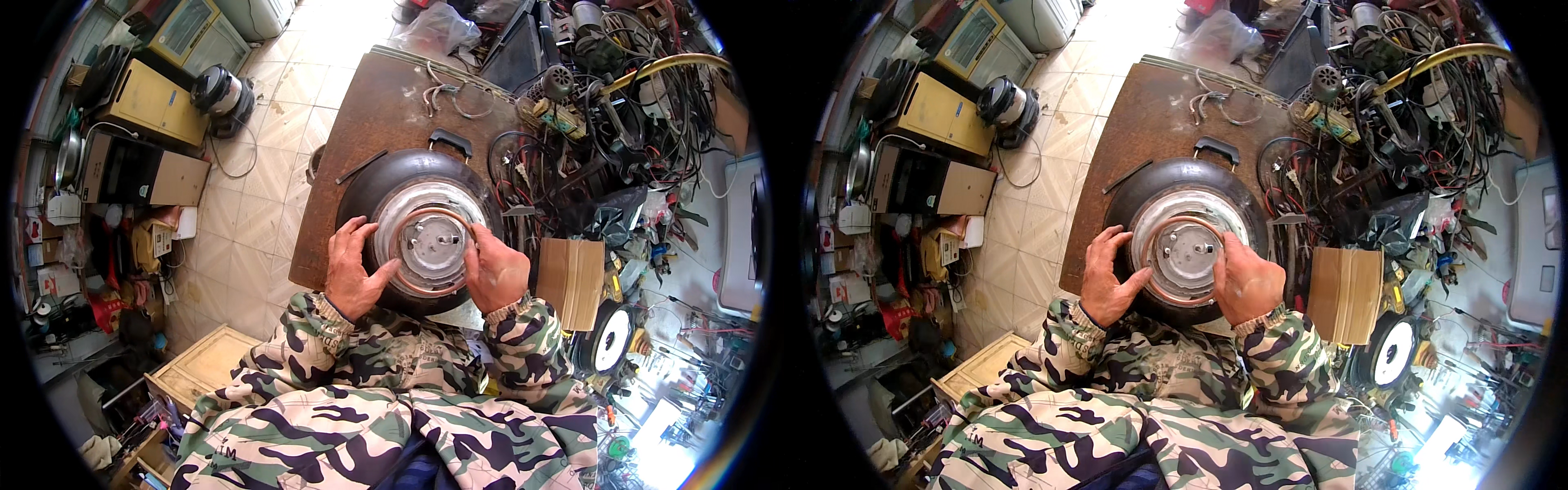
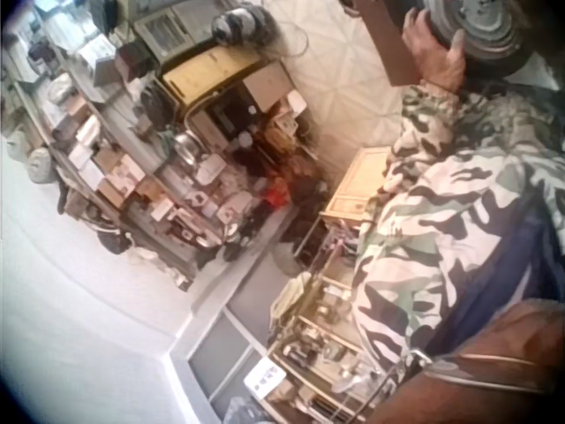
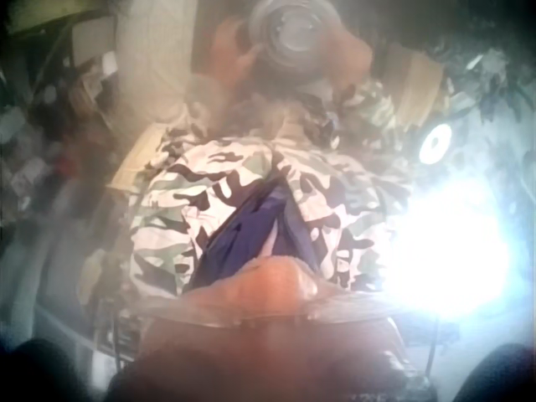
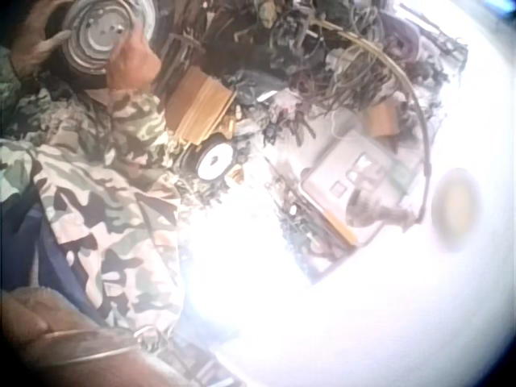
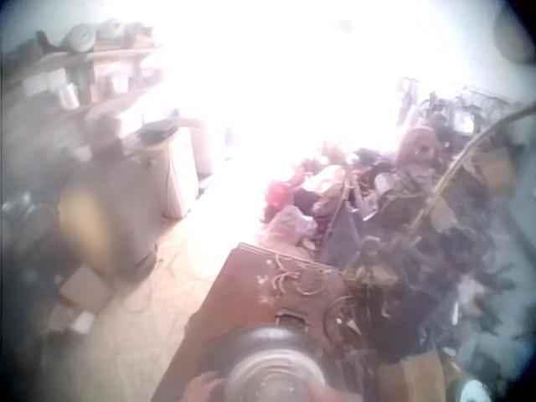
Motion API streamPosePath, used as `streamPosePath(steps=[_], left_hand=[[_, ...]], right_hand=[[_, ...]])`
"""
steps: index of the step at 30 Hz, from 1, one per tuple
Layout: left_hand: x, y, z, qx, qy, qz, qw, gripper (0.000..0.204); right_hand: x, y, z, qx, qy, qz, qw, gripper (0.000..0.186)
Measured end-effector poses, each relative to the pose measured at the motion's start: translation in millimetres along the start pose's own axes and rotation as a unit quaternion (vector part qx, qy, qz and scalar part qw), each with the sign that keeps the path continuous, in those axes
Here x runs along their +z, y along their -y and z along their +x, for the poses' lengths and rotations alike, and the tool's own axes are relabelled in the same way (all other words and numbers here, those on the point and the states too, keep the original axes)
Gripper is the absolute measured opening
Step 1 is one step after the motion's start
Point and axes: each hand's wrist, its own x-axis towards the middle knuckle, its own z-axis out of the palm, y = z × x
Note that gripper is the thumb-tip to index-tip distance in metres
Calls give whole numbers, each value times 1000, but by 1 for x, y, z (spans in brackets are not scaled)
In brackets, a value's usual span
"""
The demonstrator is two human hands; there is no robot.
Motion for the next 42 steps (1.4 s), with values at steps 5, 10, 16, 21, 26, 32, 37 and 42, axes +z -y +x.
streamPosePath(steps=[5, 10, 16, 21, 26, 32, 37, 42], left_hand=[[2, 1, 5, -1, 11, 2, 1000, 84], [13, 2, 6, -18, 8, 64, 998, 87], [17, -1, 9, -22, 6, 90, 996, 88], [15, -11, 13, -37, 21, 90, 995, 88], [12, -8, 16, -26, 48, 69, 996, 91], [9, -1, 22, 18, 79, 66, 994, 94], [7, -5, 26, 9, 91, 59, 994, 94], [7, -5, 27, 10, 93, 68, 993, 95]], right_hand=[[0, -10, 0, 35, -1, -30, 999, 33], [7, -13, 4, 40, 66, -85, 993, 35], [15, -20, 9, 12, 62, -120, 991, 28], [19, -25, 9, 12, 61, -119, 991, 26], [19, -26, 9, 30, 83, -99, 991, 28], [13, -23, 15, 23, 92, -106, 990, 16], [15, -20, 14, 24, 91, -139, 986, 12], [6, 4, 10, -17, 74, -230, 970, 16]])
